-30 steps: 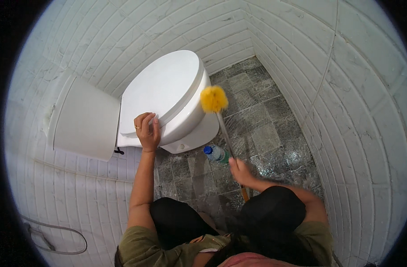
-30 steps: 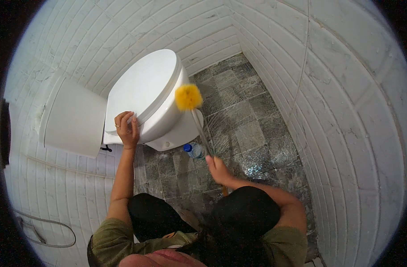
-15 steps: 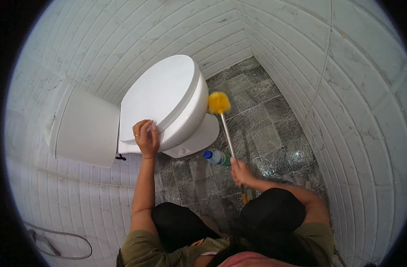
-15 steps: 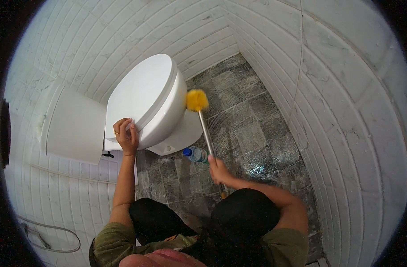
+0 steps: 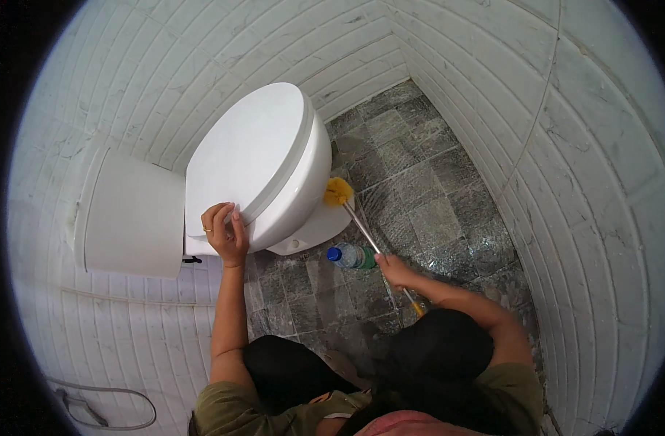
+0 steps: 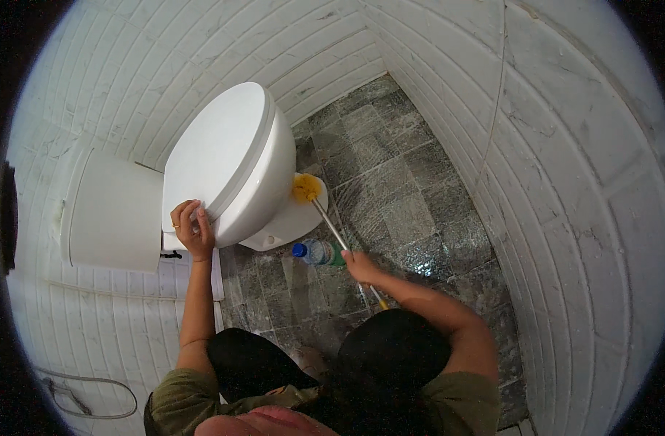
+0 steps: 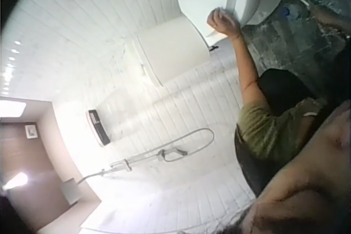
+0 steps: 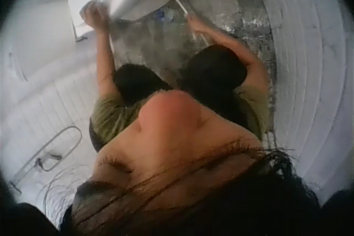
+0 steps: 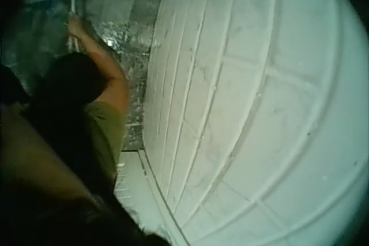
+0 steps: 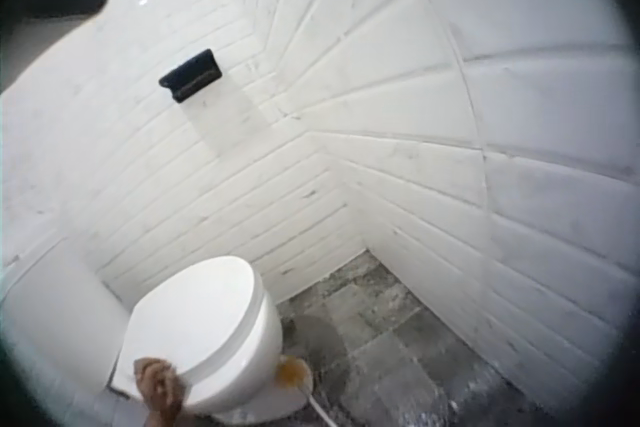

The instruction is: The person scrubs the base of a white toilet with a yellow toilet brush while squatting. They then stand and use a handheld shower head to rinse the floor and toilet base with water.

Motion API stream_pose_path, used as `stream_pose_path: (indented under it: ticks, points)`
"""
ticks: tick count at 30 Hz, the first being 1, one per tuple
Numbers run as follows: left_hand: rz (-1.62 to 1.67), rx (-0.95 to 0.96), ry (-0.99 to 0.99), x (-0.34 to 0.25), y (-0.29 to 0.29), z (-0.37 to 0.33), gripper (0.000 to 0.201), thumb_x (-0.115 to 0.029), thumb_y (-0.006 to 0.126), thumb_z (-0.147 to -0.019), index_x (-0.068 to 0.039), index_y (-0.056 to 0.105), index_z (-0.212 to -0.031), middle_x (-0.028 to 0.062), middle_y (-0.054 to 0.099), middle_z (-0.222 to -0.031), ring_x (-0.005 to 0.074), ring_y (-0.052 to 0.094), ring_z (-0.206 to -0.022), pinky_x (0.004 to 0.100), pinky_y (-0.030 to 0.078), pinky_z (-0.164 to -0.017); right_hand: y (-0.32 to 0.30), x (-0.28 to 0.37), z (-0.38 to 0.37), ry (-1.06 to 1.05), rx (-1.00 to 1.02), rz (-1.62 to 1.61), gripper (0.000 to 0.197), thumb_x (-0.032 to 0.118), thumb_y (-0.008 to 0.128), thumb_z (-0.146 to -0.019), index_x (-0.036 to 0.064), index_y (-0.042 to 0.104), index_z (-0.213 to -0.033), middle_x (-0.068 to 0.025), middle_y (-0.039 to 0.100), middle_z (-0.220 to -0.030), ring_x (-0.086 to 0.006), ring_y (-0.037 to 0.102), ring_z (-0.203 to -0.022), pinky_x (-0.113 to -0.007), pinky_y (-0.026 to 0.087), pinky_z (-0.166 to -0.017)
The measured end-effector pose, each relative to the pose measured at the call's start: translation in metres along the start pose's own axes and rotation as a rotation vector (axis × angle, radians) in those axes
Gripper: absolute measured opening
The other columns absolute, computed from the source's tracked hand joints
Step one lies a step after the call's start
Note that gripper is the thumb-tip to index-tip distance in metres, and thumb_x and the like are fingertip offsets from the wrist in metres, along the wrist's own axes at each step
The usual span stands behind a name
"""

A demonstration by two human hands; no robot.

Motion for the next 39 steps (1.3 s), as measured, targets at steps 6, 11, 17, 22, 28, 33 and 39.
stream_pose_path:
  ticks: [6,11,17,22,28,33,39]
  points:
    - [-0.017,0.013,-0.026,-0.002,0.002,-0.004,0.014,-0.001,0.06,-0.083,-0.001,0.064,-0.096,0.013,0.061,-0.097,0.0274,0.057,-0.09,0.0356,0.047,-0.079,-0.048,0.029,-0.037,0.156,-0.125,0.205,0.055,0.047,0.033,-0.1,-0.0028,0.053,-0.086,-0.0094,0.047,-0.053,-0.0239,0.047,-0.036,-0.038,0.041,-0.036]
    - [-0.006,0.018,-0.04,-0.002,-0.001,0.001,0.014,-0.002,0.059,-0.084,-0.001,0.064,-0.097,0.0135,0.061,-0.098,0.0275,0.057,-0.091,0.0359,0.047,-0.079,-0.003,0.026,0.002,-0.037,-0.015,0.016,0.056,0.048,0.033,-0.101,-0.0027,0.052,-0.084,-0.0067,0.045,-0.052,-0.0217,0.045,-0.035,-0.039,0.039,-0.036]
    - [-0.006,0.027,-0.015,-0.001,-0.001,-0.002,0.015,-0.004,0.059,-0.085,-0.002,0.064,-0.099,0.0137,0.06,-0.099,0.0272,0.056,-0.092,0.0358,0.047,-0.079,-0.034,0.002,-0.013,0.051,-0.112,0.135,0.058,0.048,0.034,-0.101,-0.0012,0.05,-0.075,-0.0071,0.043,-0.05,-0.0211,0.045,-0.035,-0.039,0.037,-0.036]
    - [0.019,0.036,-0.032,0.0,-0.001,-0.001,0.017,-0.005,0.062,-0.083,-0.002,0.064,-0.099,0.0132,0.061,-0.099,0.0275,0.056,-0.092,0.036,0.046,-0.08,-0.006,0.019,0.001,-0.031,-0.099,0.036,0.057,0.048,0.034,-0.1,-0.0003,0.05,-0.075,-0.0063,0.042,-0.049,-0.0204,0.046,-0.036,-0.039,0.036,-0.036]
    - [0.042,0.035,-0.002,-0.005,-0.003,-0.006,0.024,-0.008,0.072,-0.076,-0.003,0.064,-0.098,0.0126,0.06,-0.1,0.028,0.056,-0.092,0.0359,0.046,-0.079,-0.029,0.009,0.004,0.089,-0.119,0.138,0.057,0.05,0.033,-0.1,0.0013,0.049,-0.075,-0.006,0.042,-0.05,-0.0191,0.044,-0.035,-0.037,0.036,-0.033]
    - [0.041,0.051,-0.022,-0.004,-0.004,-0.004,0.031,-0.01,0.078,-0.071,-0.004,0.064,-0.098,0.0126,0.059,-0.1,0.0282,0.055,-0.093,0.037,0.046,-0.081,-0.006,0.024,0.012,0.039,0.017,-0.123,0.058,0.052,0.033,-0.099,-0.0001,0.052,-0.082,-0.007,0.043,-0.051,-0.0192,0.043,-0.034,-0.036,0.034,-0.032]
    - [0.046,0.064,-0.027,-0.004,-0.005,-0.004,0.035,-0.011,0.077,-0.073,-0.004,0.062,-0.104,0.0137,0.058,-0.105,0.0295,0.053,-0.099,0.0387,0.044,-0.085,-0.046,-0.008,0.011,0.039,-0.109,0.395,0.058,0.049,0.034,-0.099,-0.0033,0.056,-0.09,-0.0166,0.056,-0.066,-0.0303,0.058,-0.052,-0.045,0.046,-0.049]
Point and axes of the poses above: each hand's wrist, its own z-axis away from the middle knuckle, its own y-axis out of the palm, x = y × z, the point moved 2 cm from there along -z, towards the middle knuckle
